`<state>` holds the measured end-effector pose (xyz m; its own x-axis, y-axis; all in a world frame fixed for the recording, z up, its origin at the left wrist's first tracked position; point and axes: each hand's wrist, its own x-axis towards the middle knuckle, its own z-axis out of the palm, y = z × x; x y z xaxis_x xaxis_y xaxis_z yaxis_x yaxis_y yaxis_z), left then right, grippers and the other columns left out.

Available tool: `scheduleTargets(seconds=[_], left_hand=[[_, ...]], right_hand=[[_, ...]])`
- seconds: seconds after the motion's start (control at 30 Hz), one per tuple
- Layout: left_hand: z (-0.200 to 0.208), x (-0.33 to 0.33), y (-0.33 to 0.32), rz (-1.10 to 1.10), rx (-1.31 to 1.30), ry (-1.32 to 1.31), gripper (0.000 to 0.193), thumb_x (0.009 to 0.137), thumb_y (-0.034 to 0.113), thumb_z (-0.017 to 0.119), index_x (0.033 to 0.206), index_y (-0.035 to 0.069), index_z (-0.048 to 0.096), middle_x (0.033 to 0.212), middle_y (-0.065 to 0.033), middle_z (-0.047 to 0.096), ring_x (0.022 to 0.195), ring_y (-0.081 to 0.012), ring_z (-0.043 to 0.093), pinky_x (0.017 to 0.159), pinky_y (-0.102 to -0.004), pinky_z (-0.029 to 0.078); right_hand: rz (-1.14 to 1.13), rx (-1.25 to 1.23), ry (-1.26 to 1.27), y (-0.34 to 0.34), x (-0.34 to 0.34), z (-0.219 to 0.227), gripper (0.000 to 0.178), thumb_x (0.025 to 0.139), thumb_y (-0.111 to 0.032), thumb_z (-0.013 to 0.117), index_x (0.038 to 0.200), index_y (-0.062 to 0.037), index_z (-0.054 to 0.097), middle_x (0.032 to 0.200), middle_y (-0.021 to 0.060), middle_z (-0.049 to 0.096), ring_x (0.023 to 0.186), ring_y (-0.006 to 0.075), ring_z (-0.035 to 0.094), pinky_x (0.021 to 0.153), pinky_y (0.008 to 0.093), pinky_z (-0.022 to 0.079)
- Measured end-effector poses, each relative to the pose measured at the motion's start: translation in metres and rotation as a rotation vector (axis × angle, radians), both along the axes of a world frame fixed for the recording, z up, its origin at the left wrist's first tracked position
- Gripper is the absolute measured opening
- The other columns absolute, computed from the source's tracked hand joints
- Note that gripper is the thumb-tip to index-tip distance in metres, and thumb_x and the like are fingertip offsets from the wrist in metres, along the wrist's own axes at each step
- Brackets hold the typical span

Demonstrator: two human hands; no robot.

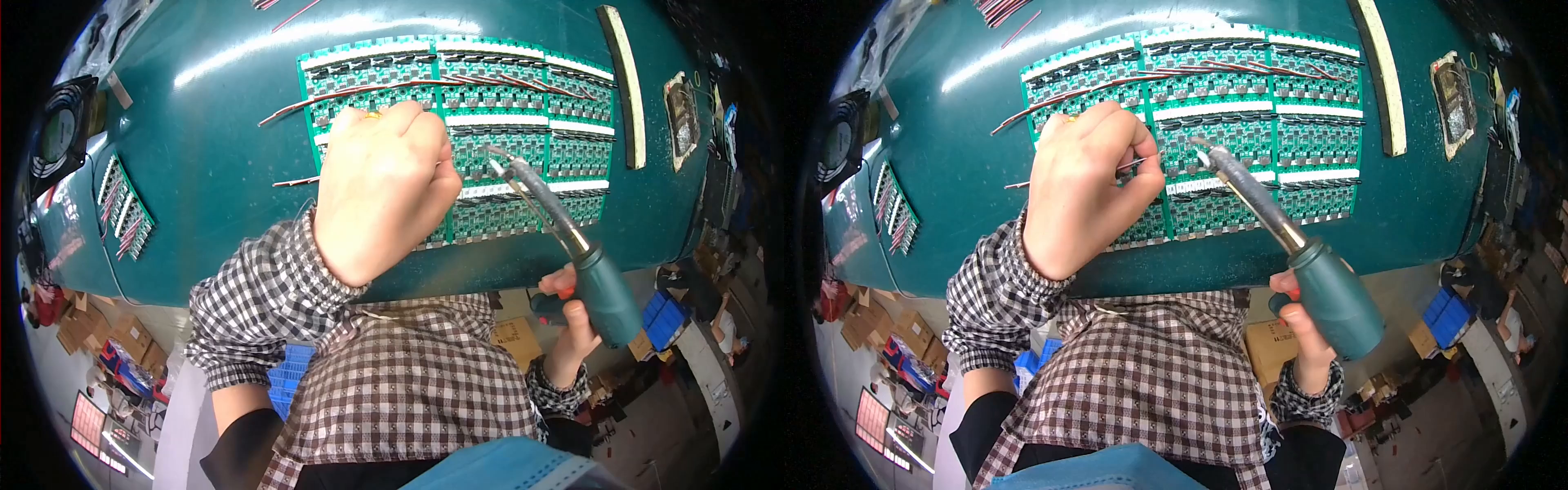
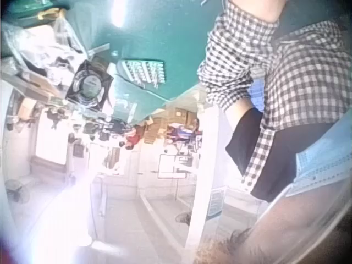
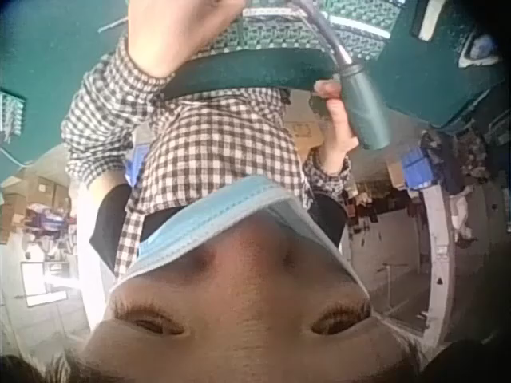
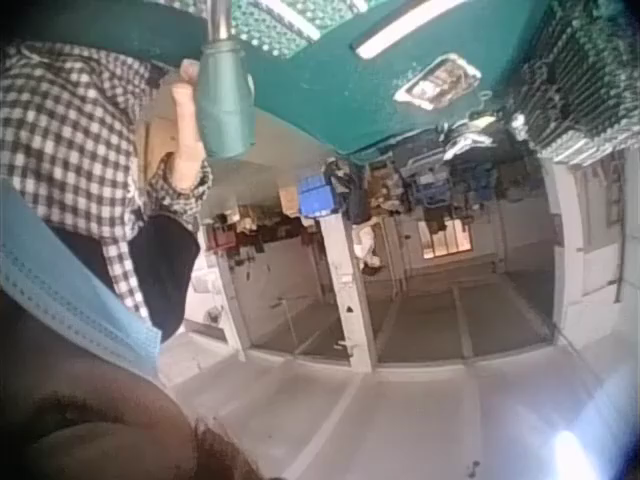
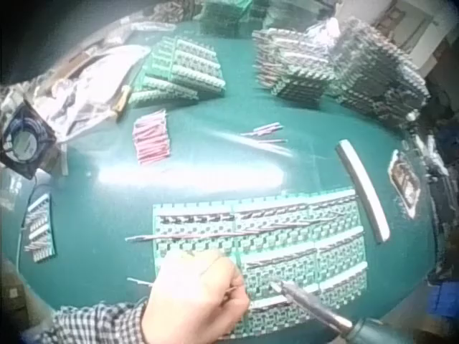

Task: The person places wires onto circuit boards by hand and solders them in place using a soldering iron.

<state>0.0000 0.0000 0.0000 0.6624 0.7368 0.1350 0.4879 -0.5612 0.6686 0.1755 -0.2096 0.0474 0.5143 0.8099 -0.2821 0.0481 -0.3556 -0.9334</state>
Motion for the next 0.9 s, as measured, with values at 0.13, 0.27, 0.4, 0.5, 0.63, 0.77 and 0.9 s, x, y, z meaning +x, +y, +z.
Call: scheduleTargets(seconds=[0.13, 0.27, 0.4, 0.5, 0.63, 0.77, 0.9], left_hand=[[0.006, 0.000, 0.004, -0.046, 0.039, 0.022, 0.015, 0.067, 0.005, 0.066, 0.072, 0.010, 0.054, 0.067, -0.0017, 0.052, 0.060, -0.0211, 0.051, 0.060, -0.0341, 0.033], [0.012, 0.007, 0.002, -0.080, 0.034, 0.058, 0.012, 0.069, 0.008, 0.065, 0.074, 0.008, 0.054, 0.070, -0.0077, 0.053, 0.065, -0.0269, 0.052, 0.063, -0.0395, 0.036], [0.010, 0.006, -0.004, -0.010, -0.095, 0.079, 0.011, 0.070, 0.004, 0.063, 0.071, 0.007, 0.053, 0.067, -0.0050, 0.051, 0.060, -0.0223, 0.050, 0.065, -0.0348, 0.034], [0.016, 0.003, -0.009, -0.012, -0.142, 0.102, 0.014, 0.071, 0.002, 0.065, 0.071, 0.006, 0.051, 0.067, -0.0037, 0.051, 0.059, -0.0194, 0.049, 0.065, -0.0333, 0.034], [0.017, 0.004, -0.010, -0.036, -0.217, 0.051, 0.014, 0.071, 0.002, 0.065, 0.072, 0.005, 0.052, 0.068, -0.0030, 0.052, 0.059, -0.0181, 0.050, 0.066, -0.0324, 0.035], [0.021, -0.004, -0.004, 0.000, -0.230, 0.113, 0.012, 0.072, 0.002, 0.065, 0.073, 0.005, 0.053, 0.069, -0.0044, 0.054, 0.060, -0.0192, 0.050, 0.067, -0.0333, 0.037], [0.016, -0.007, -0.001, -0.105, -0.093, 0.107, 0.008, 0.073, 0.005, 0.063, 0.075, 0.007, 0.056, 0.070, -0.0078, 0.053, 0.065, -0.0269, 0.052, 0.065, -0.0374, 0.037]], right_hand=[[-0.151, 0.141, 0.149, 0.008, 0.005, -0.009, 0.049, 0.086, -0.036, 0.063, 0.106, 0.0072, 0.052, 0.087, 0.0126, 0.056, 0.072, 0.0223, 0.060, 0.066, 0.0358, 0.055], [-0.314, 0.227, 0.404, 0.009, 0.030, -0.029, 0.046, 0.090, -0.034, 0.057, 0.110, 0.0064, 0.051, 0.084, 0.0124, 0.060, 0.073, 0.0264, 0.062, 0.071, 0.0410, 0.053], [-0.376, 0.473, 0.675, 0.026, 0.053, -0.056, 0.038, 0.093, -0.028, 0.055, 0.112, 0.0053, 0.052, 0.089, 0.0128, 0.065, 0.078, 0.0276, 0.066, 0.075, 0.0442, 0.054], [-0.377, 0.542, 0.652, 0.028, 0.060, -0.051, 0.034, 0.091, -0.026, 0.060, 0.110, 0.0016, 0.055, 0.093, 0.0112, 0.063, 0.079, 0.0250, 0.066, 0.081, 0.0468, 0.054], [-0.375, 0.582, 0.605, 0.028, 0.059, -0.060, 0.034, 0.090, -0.027, 0.061, 0.107, 0.0030, 0.057, 0.088, 0.0115, 0.065, 0.086, 0.0245, 0.065, 0.088, 0.0462, 0.052], [-0.297, 0.553, 0.576, 0.035, 0.054, -0.064, 0.034, 0.090, -0.026, 0.061, 0.106, 0.0037, 0.058, 0.088, 0.0129, 0.065, 0.087, 0.0275, 0.066, 0.092, 0.0464, 0.049], [-0.178, 0.533, 0.372, 0.032, 0.047, -0.062, 0.043, 0.092, -0.035, 0.054, 0.112, 0.0037, 0.055, 0.091, 0.0147, 0.066, 0.102, 0.0352, 0.062, 0.098, 0.0478, 0.042]])
